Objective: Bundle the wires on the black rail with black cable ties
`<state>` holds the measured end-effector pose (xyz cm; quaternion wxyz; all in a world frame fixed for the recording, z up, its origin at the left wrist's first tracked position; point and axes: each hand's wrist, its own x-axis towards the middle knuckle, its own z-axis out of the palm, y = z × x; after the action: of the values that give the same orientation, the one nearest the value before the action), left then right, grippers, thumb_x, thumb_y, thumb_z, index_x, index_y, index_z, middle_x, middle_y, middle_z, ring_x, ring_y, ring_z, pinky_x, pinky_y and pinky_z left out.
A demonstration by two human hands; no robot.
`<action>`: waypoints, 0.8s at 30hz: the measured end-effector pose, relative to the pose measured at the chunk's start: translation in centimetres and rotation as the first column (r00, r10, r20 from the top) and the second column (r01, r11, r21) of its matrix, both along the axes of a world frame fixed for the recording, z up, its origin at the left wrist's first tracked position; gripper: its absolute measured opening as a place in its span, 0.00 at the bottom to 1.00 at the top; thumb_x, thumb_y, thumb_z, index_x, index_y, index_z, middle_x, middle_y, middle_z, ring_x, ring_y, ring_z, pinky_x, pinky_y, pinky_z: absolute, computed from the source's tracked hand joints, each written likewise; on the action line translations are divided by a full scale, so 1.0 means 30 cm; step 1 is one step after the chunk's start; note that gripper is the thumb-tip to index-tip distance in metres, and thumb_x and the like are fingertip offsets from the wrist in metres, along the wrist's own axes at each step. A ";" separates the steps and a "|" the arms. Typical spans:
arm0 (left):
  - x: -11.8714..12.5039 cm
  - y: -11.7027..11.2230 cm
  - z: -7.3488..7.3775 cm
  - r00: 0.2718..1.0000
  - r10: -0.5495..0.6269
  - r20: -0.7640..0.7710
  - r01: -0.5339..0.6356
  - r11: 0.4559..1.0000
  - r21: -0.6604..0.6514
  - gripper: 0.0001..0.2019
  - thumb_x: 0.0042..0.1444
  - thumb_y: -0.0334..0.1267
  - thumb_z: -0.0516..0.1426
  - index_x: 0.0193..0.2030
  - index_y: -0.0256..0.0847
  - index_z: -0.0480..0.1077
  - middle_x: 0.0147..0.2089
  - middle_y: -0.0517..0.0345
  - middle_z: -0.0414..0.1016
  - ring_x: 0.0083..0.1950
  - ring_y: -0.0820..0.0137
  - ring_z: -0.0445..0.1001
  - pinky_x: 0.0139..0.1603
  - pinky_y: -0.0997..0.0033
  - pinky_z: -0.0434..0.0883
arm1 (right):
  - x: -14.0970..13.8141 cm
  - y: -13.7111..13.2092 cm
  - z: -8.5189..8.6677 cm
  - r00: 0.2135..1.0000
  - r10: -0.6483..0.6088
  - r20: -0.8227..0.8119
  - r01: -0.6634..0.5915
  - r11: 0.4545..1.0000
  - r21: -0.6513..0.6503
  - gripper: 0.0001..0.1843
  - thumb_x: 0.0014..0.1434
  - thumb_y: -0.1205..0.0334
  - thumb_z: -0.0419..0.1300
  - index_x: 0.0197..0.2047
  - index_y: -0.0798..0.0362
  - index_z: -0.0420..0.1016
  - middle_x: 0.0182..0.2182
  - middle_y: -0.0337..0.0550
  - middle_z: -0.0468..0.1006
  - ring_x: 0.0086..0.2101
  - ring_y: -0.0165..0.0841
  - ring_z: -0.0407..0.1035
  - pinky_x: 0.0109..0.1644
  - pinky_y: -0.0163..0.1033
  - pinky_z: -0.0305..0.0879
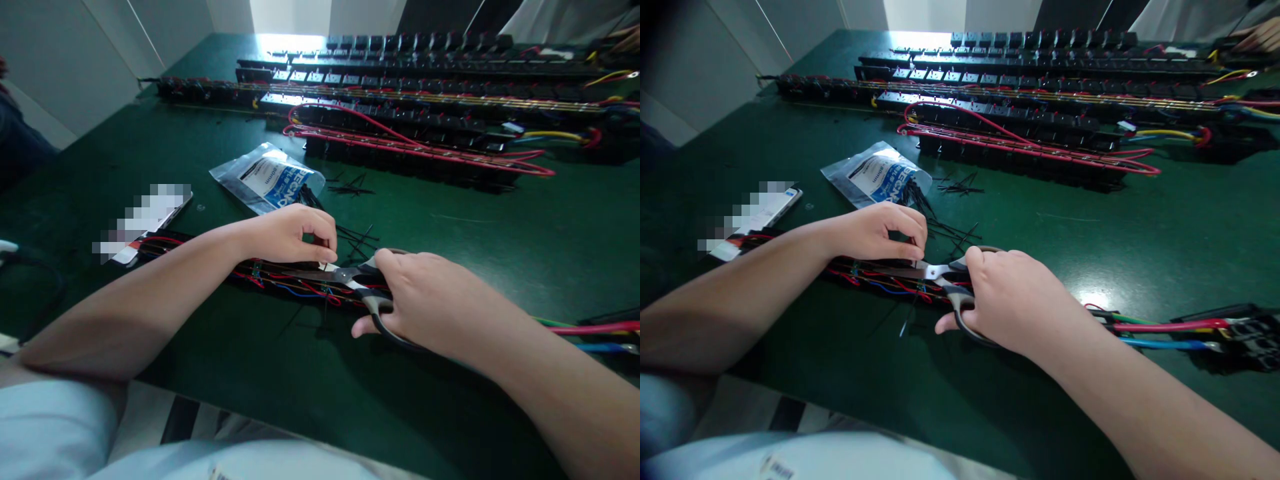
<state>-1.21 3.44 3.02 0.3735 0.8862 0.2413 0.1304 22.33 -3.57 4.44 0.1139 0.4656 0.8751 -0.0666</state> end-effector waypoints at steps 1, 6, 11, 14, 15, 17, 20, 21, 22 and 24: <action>0.000 0.000 0.000 1.000 0.002 0.000 -0.002 1.000 0.002 0.08 0.61 0.37 0.59 0.33 0.38 0.76 0.36 0.56 0.76 0.39 0.73 0.74 0.43 0.73 0.68 | 0.000 0.001 -0.001 1.000 0.002 0.006 -0.002 1.000 0.002 0.30 0.53 0.31 0.60 0.36 0.52 0.68 0.31 0.51 0.78 0.28 0.43 0.73 0.28 0.40 0.53; 0.000 -0.002 -0.001 1.000 0.009 -0.009 -0.009 1.000 0.009 0.08 0.61 0.37 0.59 0.34 0.37 0.76 0.37 0.56 0.76 0.39 0.73 0.73 0.43 0.74 0.68 | 0.003 0.007 -0.006 1.000 0.009 0.020 -0.009 1.000 0.016 0.32 0.52 0.29 0.60 0.36 0.52 0.67 0.30 0.50 0.78 0.28 0.43 0.72 0.26 0.39 0.51; -0.011 0.007 -0.003 0.998 0.042 0.048 -0.041 0.999 -0.022 0.08 0.62 0.38 0.58 0.35 0.38 0.75 0.37 0.57 0.76 0.40 0.73 0.73 0.44 0.73 0.68 | 0.002 0.017 0.002 0.998 0.011 0.067 -0.011 1.000 0.005 0.34 0.51 0.25 0.57 0.36 0.52 0.68 0.27 0.49 0.77 0.25 0.43 0.71 0.25 0.39 0.49; -0.014 0.013 -0.008 0.993 0.102 0.056 -0.102 0.995 0.004 0.09 0.63 0.39 0.57 0.35 0.37 0.74 0.37 0.58 0.75 0.40 0.73 0.73 0.44 0.72 0.68 | 0.007 0.022 0.016 0.995 -0.008 0.101 0.010 1.000 -0.025 0.34 0.50 0.25 0.58 0.38 0.51 0.68 0.26 0.48 0.77 0.25 0.43 0.71 0.25 0.39 0.49; -0.013 0.014 -0.011 0.988 0.147 0.040 -0.149 0.989 0.028 0.09 0.63 0.39 0.56 0.35 0.37 0.74 0.36 0.58 0.75 0.39 0.73 0.72 0.44 0.72 0.68 | 0.011 0.025 0.023 0.993 -0.023 0.114 0.029 0.999 -0.044 0.35 0.50 0.25 0.58 0.39 0.51 0.68 0.26 0.48 0.77 0.25 0.44 0.71 0.25 0.40 0.49; -0.008 0.016 -0.017 0.968 0.250 0.001 -0.250 0.965 0.079 0.11 0.63 0.42 0.56 0.36 0.37 0.75 0.35 0.58 0.75 0.38 0.72 0.72 0.42 0.71 0.67 | 0.026 0.031 0.044 0.987 -0.070 0.143 0.083 0.993 -0.088 0.36 0.48 0.25 0.59 0.40 0.51 0.68 0.26 0.47 0.77 0.24 0.43 0.70 0.25 0.40 0.49; -0.001 0.019 -0.024 0.938 0.342 -0.060 -0.331 0.932 0.150 0.12 0.62 0.44 0.58 0.36 0.37 0.76 0.35 0.58 0.76 0.37 0.72 0.72 0.39 0.71 0.66 | 0.067 0.045 0.089 0.976 -0.142 0.162 0.166 0.975 -0.144 0.35 0.48 0.24 0.59 0.39 0.49 0.68 0.28 0.47 0.77 0.23 0.40 0.69 0.25 0.41 0.52; 0.001 0.020 -0.026 0.933 0.351 -0.081 -0.334 0.927 0.172 0.12 0.61 0.44 0.58 0.35 0.37 0.76 0.35 0.58 0.77 0.36 0.72 0.72 0.38 0.71 0.65 | 0.086 0.051 0.105 0.963 -0.192 0.189 0.226 0.959 -0.174 0.37 0.43 0.22 0.59 0.38 0.48 0.68 0.27 0.47 0.77 0.22 0.40 0.68 0.24 0.41 0.53; 0.002 0.021 -0.026 0.928 0.359 -0.100 -0.336 0.922 0.193 0.12 0.60 0.44 0.59 0.35 0.37 0.77 0.36 0.57 0.77 0.36 0.72 0.72 0.38 0.71 0.65 | 0.109 0.056 0.122 0.954 -0.224 0.198 0.263 0.943 -0.202 0.39 0.42 0.20 0.57 0.38 0.48 0.69 0.26 0.47 0.76 0.22 0.41 0.68 0.24 0.42 0.54; 0.003 0.022 -0.027 0.920 0.368 -0.134 -0.333 0.915 0.228 0.11 0.58 0.44 0.61 0.35 0.37 0.77 0.37 0.57 0.78 0.37 0.72 0.73 0.38 0.71 0.65 | 0.163 0.064 0.150 0.934 -0.307 0.182 0.346 0.905 -0.246 0.39 0.41 0.19 0.55 0.37 0.48 0.71 0.24 0.47 0.76 0.23 0.40 0.69 0.26 0.44 0.58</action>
<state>-1.13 4.09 2.21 0.2302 0.8694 0.4138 0.1414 27.24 -1.66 8.92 0.2252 0.5889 0.7567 -0.1728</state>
